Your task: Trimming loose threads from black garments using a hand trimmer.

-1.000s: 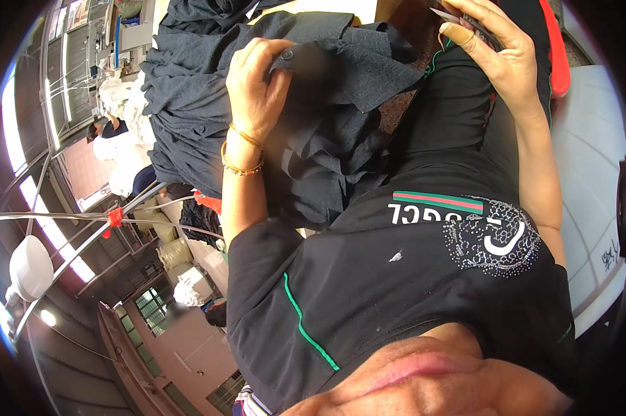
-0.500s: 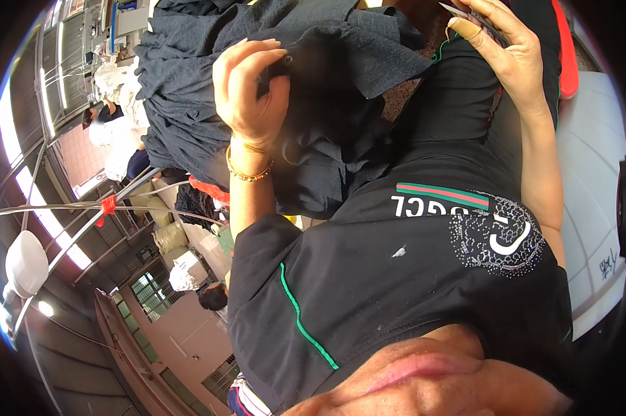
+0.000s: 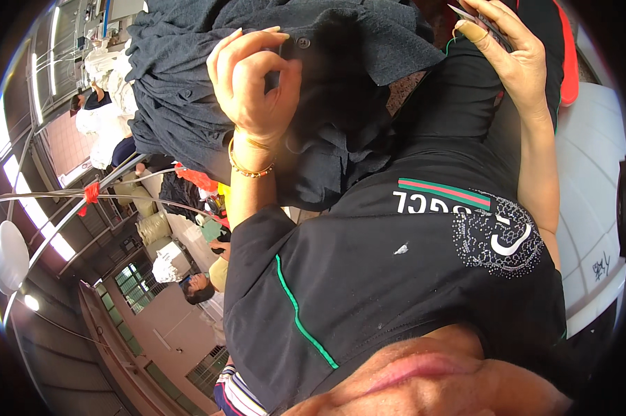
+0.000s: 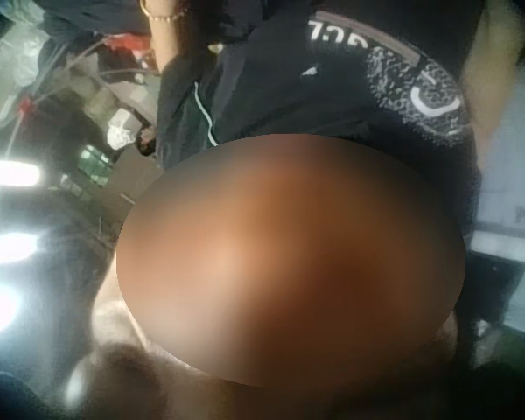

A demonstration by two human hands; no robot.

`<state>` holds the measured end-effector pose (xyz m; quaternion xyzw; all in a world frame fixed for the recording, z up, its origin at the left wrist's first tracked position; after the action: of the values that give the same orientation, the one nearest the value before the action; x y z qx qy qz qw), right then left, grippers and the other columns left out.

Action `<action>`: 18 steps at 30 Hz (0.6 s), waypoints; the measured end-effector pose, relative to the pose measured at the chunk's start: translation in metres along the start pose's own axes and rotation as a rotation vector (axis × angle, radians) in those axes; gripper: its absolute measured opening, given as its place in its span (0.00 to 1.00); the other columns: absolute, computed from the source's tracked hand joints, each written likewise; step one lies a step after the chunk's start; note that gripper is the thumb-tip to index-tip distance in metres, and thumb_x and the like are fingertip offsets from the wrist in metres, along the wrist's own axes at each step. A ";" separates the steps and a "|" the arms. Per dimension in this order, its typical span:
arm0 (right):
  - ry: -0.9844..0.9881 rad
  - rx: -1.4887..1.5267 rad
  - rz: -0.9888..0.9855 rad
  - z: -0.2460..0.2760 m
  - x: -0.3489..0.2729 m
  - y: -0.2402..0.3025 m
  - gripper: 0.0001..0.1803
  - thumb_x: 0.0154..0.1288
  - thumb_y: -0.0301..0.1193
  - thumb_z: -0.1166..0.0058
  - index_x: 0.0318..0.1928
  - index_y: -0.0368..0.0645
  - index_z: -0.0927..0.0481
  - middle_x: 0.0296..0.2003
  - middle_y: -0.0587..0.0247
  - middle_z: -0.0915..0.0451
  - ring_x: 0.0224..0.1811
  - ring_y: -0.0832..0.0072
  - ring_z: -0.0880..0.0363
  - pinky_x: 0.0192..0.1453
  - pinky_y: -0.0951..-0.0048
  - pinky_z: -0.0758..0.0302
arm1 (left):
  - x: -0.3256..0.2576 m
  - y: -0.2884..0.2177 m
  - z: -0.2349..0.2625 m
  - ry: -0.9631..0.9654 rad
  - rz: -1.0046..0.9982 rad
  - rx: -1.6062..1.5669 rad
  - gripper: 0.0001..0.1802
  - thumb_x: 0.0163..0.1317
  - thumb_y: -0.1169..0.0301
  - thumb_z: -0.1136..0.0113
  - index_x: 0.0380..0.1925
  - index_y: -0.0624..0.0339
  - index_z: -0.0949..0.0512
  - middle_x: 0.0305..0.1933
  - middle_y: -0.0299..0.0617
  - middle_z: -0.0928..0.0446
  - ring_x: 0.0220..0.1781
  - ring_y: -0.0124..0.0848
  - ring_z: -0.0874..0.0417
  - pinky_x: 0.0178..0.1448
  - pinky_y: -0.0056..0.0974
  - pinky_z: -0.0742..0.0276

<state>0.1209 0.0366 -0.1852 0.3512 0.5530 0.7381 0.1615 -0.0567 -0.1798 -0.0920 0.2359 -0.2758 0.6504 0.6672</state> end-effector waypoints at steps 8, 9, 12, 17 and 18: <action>0.003 0.019 -0.019 -0.004 -0.001 0.007 0.18 0.58 0.24 0.30 0.49 0.33 0.16 0.30 0.69 0.25 0.27 0.84 0.31 0.31 0.82 0.34 | -0.010 0.000 0.007 -0.067 0.049 0.008 0.22 0.42 0.80 0.30 0.41 0.57 0.24 0.46 0.41 0.19 0.49 0.41 0.22 0.56 0.43 0.25; 0.010 0.018 -0.014 -0.004 -0.001 -0.001 0.18 0.58 0.24 0.30 0.49 0.33 0.16 0.30 0.69 0.25 0.27 0.84 0.31 0.31 0.82 0.34 | -0.013 0.004 0.009 -0.049 0.060 0.029 0.28 0.42 0.79 0.30 0.48 0.59 0.25 0.48 0.42 0.21 0.52 0.42 0.23 0.57 0.42 0.26; 0.070 0.010 0.081 0.004 -0.008 -0.027 0.18 0.66 0.24 0.38 0.56 0.34 0.19 0.44 0.64 0.19 0.49 0.79 0.21 0.56 0.80 0.27 | -0.016 0.012 0.015 -0.014 0.156 0.169 0.36 0.40 0.78 0.28 0.55 0.62 0.27 0.52 0.43 0.23 0.57 0.43 0.26 0.62 0.44 0.28; 0.067 0.034 0.061 -0.002 -0.003 -0.025 0.19 0.65 0.23 0.37 0.56 0.33 0.19 0.45 0.65 0.19 0.47 0.80 0.21 0.56 0.80 0.27 | -0.028 0.031 0.021 0.042 0.366 0.214 0.41 0.40 0.77 0.24 0.60 0.60 0.29 0.54 0.42 0.29 0.55 0.35 0.25 0.61 0.39 0.30; 0.073 0.020 0.076 -0.002 -0.003 -0.021 0.19 0.65 0.23 0.37 0.56 0.33 0.19 0.45 0.64 0.19 0.47 0.80 0.21 0.55 0.80 0.27 | -0.027 0.031 0.020 0.035 0.387 0.206 0.42 0.40 0.77 0.25 0.61 0.57 0.28 0.54 0.42 0.29 0.55 0.36 0.25 0.60 0.40 0.28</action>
<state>0.1181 0.0403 -0.2057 0.3464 0.5523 0.7504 0.1093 -0.0889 -0.2117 -0.0970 0.2341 -0.2363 0.7953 0.5069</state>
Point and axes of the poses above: each hand's wrist, its own x-axis towards the middle knuckle, its own z-axis out of the back of the hand, y = z × x, the point moved 5 cm from there along x, towards the middle knuckle
